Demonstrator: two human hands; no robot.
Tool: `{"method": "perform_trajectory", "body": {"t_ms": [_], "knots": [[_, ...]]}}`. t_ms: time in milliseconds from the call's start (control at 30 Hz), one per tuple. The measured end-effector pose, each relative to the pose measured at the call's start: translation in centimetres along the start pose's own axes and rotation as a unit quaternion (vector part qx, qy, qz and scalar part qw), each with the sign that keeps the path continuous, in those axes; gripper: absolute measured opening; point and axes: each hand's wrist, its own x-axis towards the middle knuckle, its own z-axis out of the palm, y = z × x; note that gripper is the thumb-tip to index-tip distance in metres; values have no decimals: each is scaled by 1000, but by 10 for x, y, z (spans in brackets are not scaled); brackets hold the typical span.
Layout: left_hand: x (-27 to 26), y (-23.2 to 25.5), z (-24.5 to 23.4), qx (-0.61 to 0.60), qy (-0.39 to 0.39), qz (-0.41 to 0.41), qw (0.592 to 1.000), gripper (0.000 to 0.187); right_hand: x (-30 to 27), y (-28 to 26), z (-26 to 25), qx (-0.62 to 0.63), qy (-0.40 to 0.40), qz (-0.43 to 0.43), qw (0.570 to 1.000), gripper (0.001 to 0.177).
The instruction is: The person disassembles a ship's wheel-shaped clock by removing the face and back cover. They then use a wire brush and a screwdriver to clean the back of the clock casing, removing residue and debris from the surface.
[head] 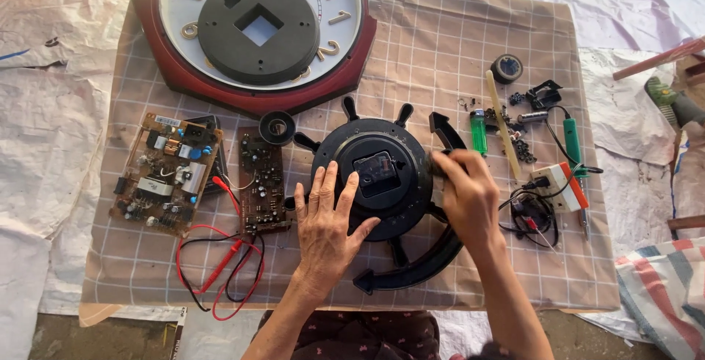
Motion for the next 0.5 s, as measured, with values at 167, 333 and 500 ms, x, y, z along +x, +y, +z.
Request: {"method": "perform_trajectory", "body": {"t_ms": [167, 333, 500], "knots": [[3, 1, -2, 9, 5, -1, 1000, 68, 1, -17, 8, -122, -20, -72, 990, 27], [3, 2, -5, 36, -14, 0, 999, 66, -26, -50, -29, -19, -104, -74, 992, 26], [-1, 1, 1, 24, 7, 5, 1000, 68, -5, -17, -8, -21, -17, -4, 1000, 27]]}}
